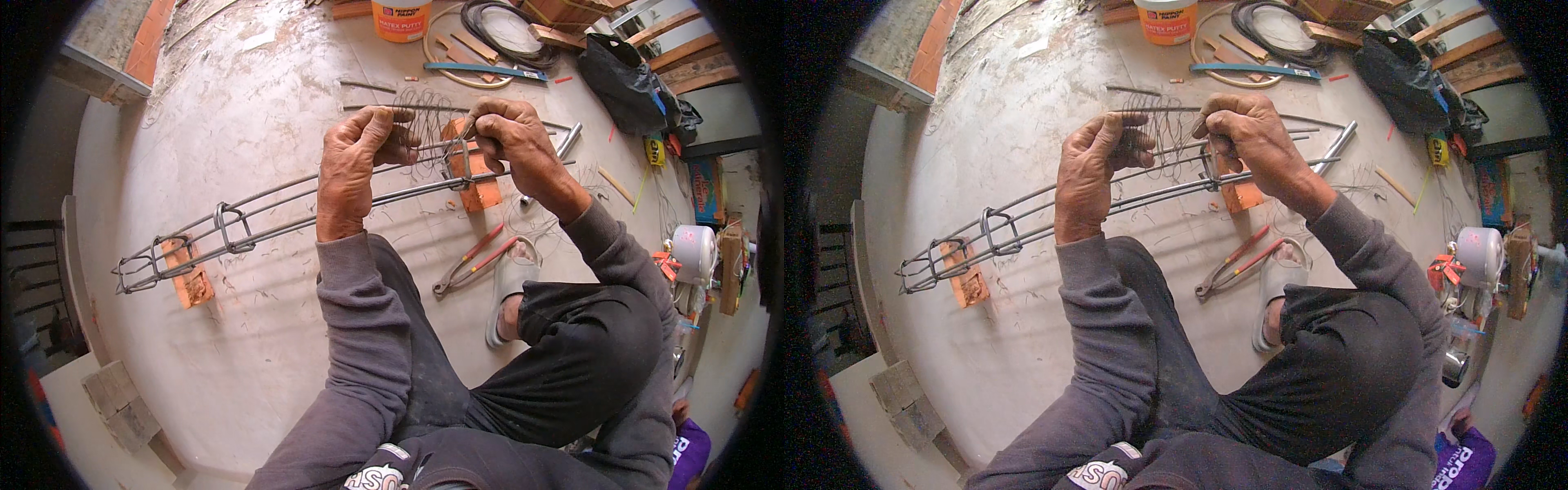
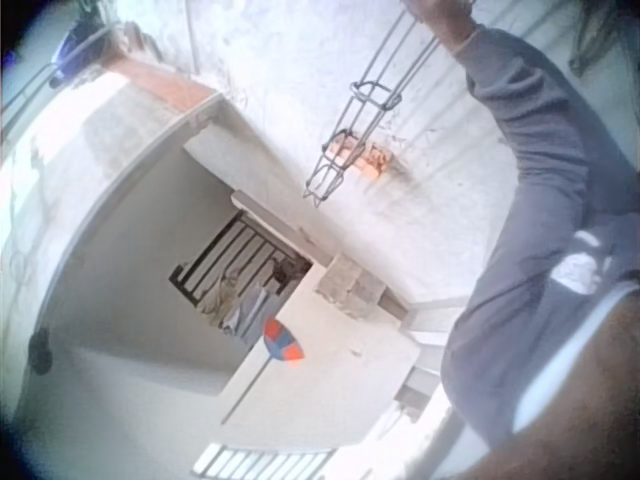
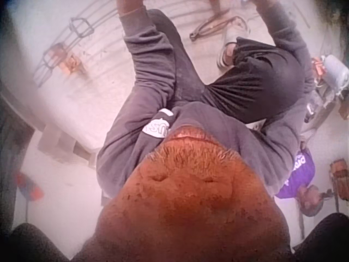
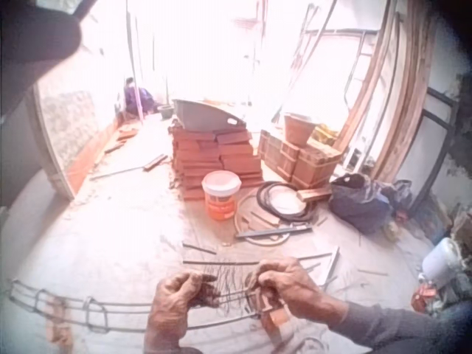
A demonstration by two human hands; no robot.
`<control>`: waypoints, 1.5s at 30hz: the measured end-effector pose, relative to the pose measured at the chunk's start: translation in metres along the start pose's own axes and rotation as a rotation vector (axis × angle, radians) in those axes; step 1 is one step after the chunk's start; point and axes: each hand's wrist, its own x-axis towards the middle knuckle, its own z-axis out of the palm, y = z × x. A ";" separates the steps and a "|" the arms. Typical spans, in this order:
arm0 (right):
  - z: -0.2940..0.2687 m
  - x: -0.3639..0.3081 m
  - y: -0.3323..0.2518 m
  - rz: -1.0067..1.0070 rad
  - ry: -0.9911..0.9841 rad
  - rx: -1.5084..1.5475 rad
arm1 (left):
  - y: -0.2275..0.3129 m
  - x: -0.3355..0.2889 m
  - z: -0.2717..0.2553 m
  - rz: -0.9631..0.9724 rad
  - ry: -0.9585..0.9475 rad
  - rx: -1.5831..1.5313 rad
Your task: The person sits on the floor and assembles a metal frame by wrapping and twisting wire around intersecting metal rods. They use pliers to tighten the wire connections and secure the structure.
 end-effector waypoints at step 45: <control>0.000 0.001 0.015 -0.950 0.121 -1.628 | -0.014 0.004 0.036 0.383 -0.160 1.110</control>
